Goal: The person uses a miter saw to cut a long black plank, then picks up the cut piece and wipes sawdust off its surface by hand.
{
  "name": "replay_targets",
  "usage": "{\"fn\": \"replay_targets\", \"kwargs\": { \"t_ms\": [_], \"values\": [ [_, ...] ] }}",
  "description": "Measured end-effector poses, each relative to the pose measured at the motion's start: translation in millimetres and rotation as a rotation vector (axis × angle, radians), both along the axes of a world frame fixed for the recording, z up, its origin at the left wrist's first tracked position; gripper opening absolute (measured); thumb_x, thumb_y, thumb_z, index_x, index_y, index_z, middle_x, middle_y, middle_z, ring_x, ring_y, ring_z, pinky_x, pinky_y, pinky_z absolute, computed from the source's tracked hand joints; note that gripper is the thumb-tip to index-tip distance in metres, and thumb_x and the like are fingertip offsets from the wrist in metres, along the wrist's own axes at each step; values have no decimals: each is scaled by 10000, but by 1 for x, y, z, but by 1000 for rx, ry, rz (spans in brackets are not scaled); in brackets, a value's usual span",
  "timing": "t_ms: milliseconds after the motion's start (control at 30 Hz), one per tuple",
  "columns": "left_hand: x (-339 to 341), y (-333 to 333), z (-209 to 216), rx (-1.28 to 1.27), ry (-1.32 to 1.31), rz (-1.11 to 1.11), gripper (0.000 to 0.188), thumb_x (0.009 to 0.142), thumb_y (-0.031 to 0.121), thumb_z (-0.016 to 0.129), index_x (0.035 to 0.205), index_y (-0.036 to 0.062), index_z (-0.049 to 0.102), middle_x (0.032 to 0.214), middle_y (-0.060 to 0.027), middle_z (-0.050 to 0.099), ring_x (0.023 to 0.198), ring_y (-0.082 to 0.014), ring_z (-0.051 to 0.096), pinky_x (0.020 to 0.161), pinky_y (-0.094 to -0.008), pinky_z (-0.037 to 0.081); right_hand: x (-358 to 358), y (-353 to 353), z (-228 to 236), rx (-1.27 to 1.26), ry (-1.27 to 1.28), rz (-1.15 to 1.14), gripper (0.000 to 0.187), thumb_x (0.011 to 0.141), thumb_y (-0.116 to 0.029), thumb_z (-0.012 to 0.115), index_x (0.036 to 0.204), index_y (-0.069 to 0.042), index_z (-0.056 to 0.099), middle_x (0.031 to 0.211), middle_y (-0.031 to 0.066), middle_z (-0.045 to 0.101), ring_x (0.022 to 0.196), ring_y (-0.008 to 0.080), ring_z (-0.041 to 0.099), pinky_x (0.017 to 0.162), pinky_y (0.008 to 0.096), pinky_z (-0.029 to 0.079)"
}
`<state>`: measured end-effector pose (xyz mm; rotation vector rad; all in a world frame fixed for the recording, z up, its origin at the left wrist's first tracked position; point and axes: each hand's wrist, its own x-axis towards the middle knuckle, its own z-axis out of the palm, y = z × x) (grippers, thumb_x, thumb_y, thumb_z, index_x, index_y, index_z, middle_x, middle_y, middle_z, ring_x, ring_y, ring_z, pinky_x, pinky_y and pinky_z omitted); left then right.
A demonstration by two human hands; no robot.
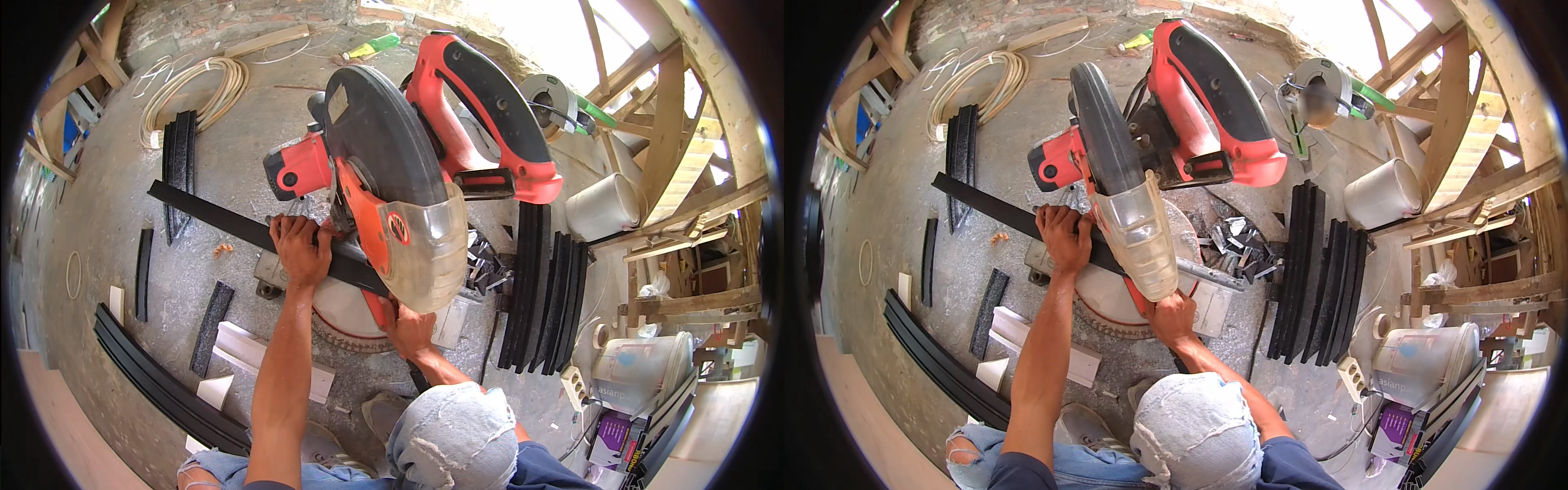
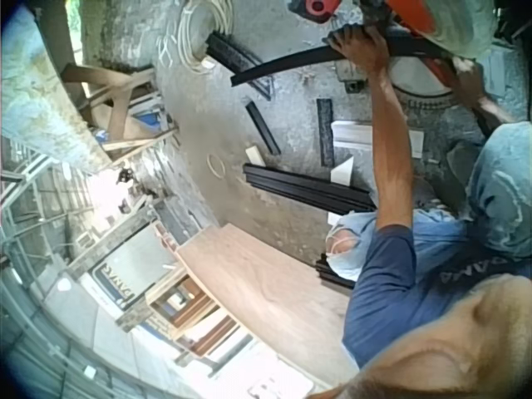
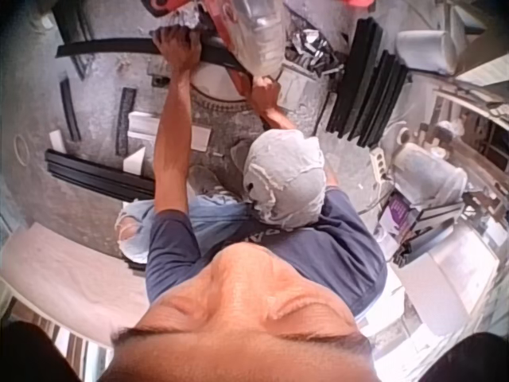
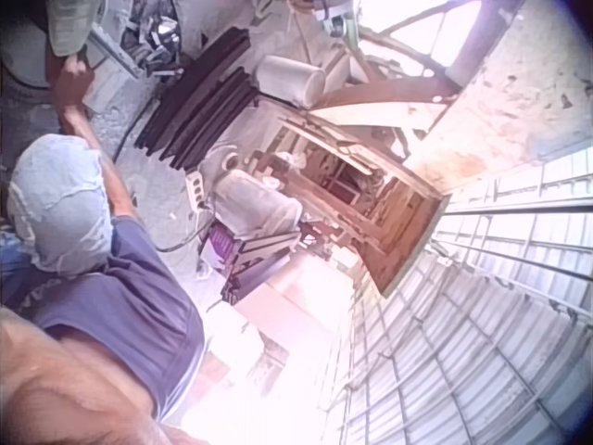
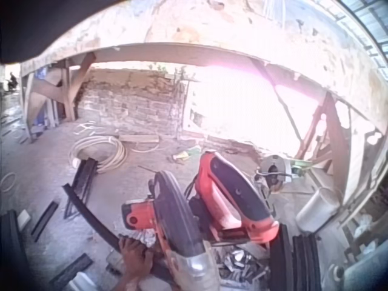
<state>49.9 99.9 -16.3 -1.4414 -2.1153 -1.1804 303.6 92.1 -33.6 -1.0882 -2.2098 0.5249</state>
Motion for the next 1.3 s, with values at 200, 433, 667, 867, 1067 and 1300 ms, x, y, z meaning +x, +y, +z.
{"fn": "replay_targets", "kwargs": {
  "t_ms": [200,433,667,867,1067,1300],
  "values": [
    [0,0,0,-10,8,9,215,850,188,620,706,30,638,785,-115,624,888,-316,563,1048,-504,374,-1,0,9,-41,-22,16,158,908,-207,763,911,-63,697,776,109,677,697,339,661,613,452,507],
    [2,0,1,-25,24,23,232,859,195,607,705,23,631,793,-129,625,893,-326,564,1053,-513,369,-1,1,12,3,-15,24,138,896,-177,765,920,-63,691,764,106,676,680,332,662,606,445,509],
    [3,1,1,1,1,9,232,874,187,589,710,25,604,773,-132,577,874,-341,539,1048,-525,365,-3,1,17,6,22,26,132,882,-160,768,913,-61,687,742,106,675,652,322,664,600,439,516],
    [3,2,1,21,0,20,229,867,180,584,707,16,592,771,-131,571,864,-338,534,1045,-514,368,-5,1,16,19,27,30,137,878,-160,775,924,-66,687,732,106,669,644,322,659,597,439,513],
    [4,4,4,20,15,19,233,881,178,566,711,21,594,769,-132,565,864,-338,533,1046,-510,369,0,3,27,-74,95,38,121,875,-132,766,911,-50,685,681,99,644,565,263,626,567,383,495],
    [3,-2,1,25,-18,28,223,878,174,565,717,23,601,773,-131,564,868,-334,539,1043,-506,375,55,37,156,24,378,13,147,883,-23,638,738,-24,660,684,73,681,616,177,620,550,331,501]
  ]
}}
